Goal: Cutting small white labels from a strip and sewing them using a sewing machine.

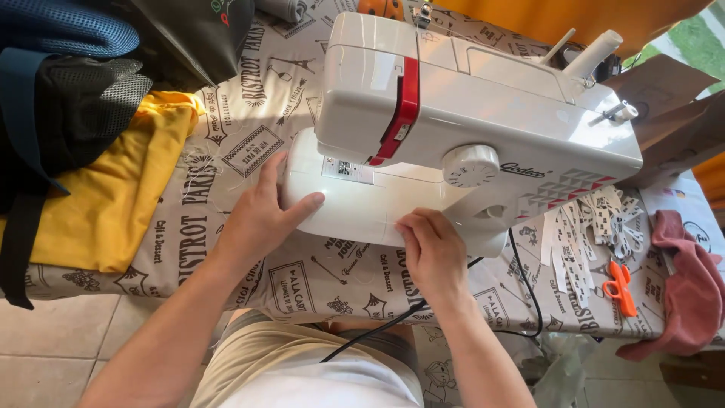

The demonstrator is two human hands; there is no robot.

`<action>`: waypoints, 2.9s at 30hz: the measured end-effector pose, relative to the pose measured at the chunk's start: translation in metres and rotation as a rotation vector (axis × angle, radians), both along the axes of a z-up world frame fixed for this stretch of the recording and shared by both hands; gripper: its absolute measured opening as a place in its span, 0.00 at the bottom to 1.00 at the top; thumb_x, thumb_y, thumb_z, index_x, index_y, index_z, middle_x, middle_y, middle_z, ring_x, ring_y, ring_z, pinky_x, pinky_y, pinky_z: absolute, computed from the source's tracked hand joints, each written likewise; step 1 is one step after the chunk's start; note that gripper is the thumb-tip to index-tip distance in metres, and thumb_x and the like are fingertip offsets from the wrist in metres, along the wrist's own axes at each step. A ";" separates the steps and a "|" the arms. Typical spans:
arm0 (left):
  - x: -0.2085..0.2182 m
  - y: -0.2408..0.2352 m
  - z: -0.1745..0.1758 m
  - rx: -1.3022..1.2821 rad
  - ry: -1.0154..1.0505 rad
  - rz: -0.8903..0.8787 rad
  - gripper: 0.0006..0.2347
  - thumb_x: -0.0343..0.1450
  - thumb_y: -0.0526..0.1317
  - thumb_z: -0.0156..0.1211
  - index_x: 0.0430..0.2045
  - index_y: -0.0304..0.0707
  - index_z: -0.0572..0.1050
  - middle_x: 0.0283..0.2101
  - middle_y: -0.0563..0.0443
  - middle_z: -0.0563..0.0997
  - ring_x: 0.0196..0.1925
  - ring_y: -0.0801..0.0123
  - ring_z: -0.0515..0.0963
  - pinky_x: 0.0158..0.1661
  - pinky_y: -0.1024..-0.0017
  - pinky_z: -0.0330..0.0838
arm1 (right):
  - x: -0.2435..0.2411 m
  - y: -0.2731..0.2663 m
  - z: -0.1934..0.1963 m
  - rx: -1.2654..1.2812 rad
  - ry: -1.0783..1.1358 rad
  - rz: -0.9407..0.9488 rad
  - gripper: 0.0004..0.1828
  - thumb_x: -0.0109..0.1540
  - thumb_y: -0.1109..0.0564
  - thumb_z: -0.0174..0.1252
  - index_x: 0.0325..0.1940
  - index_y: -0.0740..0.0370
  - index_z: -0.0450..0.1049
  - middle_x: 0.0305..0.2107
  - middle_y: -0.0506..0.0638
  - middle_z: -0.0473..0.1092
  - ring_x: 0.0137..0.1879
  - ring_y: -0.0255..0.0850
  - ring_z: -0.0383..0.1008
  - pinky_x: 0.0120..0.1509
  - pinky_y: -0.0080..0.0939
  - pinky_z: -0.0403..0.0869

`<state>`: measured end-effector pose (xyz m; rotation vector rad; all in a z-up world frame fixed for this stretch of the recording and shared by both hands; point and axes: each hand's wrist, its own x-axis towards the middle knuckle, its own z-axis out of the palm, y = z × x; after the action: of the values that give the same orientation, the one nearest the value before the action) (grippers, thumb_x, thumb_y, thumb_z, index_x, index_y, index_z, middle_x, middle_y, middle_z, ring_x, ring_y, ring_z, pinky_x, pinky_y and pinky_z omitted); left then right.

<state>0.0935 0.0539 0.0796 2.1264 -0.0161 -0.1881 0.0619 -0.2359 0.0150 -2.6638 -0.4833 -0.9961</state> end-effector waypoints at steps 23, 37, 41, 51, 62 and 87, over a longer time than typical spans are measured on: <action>0.000 0.005 -0.012 -0.144 0.038 -0.046 0.46 0.64 0.69 0.55 0.74 0.45 0.48 0.65 0.21 0.67 0.67 0.35 0.69 0.64 0.42 0.64 | 0.004 0.033 0.053 0.161 0.230 0.084 0.14 0.63 0.52 0.66 0.51 0.57 0.80 0.42 0.54 0.78 0.36 0.44 0.81 0.34 0.40 0.80; 0.005 0.004 -0.052 -0.223 -0.736 0.038 0.21 0.75 0.48 0.60 0.59 0.37 0.69 0.51 0.35 0.68 0.51 0.51 0.74 0.49 0.60 0.75 | 0.061 0.055 0.052 0.278 0.632 -0.047 0.19 0.69 0.40 0.54 0.36 0.57 0.76 0.24 0.52 0.71 0.29 0.45 0.74 0.38 0.45 0.74; 0.004 -0.009 -0.039 -0.295 -0.799 -0.141 0.10 0.75 0.34 0.56 0.50 0.37 0.77 0.39 0.46 0.80 0.36 0.65 0.78 0.33 0.75 0.74 | 0.019 0.074 0.085 0.403 0.689 0.156 0.09 0.69 0.51 0.54 0.42 0.53 0.79 0.26 0.49 0.73 0.30 0.41 0.73 0.39 0.40 0.74; -0.002 -0.026 -0.017 -0.315 -0.212 -0.136 0.10 0.72 0.36 0.60 0.45 0.43 0.81 0.36 0.48 0.88 0.27 0.73 0.79 0.28 0.75 0.73 | -0.014 0.085 0.088 0.389 0.742 0.405 0.05 0.63 0.61 0.60 0.38 0.61 0.81 0.26 0.53 0.75 0.34 0.39 0.69 0.40 0.42 0.73; -0.015 -0.014 -0.022 -0.238 -0.243 -0.166 0.10 0.73 0.34 0.57 0.46 0.40 0.81 0.31 0.52 0.85 0.24 0.75 0.76 0.26 0.77 0.74 | 0.030 0.081 0.049 0.019 0.225 0.380 0.15 0.69 0.64 0.54 0.59 0.63 0.76 0.49 0.54 0.74 0.50 0.52 0.77 0.57 0.51 0.75; 0.259 0.008 -0.110 1.038 -0.989 -0.073 0.10 0.68 0.35 0.55 0.39 0.53 0.79 0.38 0.54 0.80 0.39 0.61 0.77 0.38 0.69 0.71 | 0.025 0.080 0.044 0.225 0.208 0.421 0.13 0.72 0.62 0.50 0.60 0.65 0.71 0.52 0.54 0.69 0.57 0.50 0.71 0.64 0.47 0.73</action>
<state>0.3521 0.0617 -0.0308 3.0050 -0.7040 1.0365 0.0871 -0.1562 0.0586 -2.2970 -0.7901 -0.6029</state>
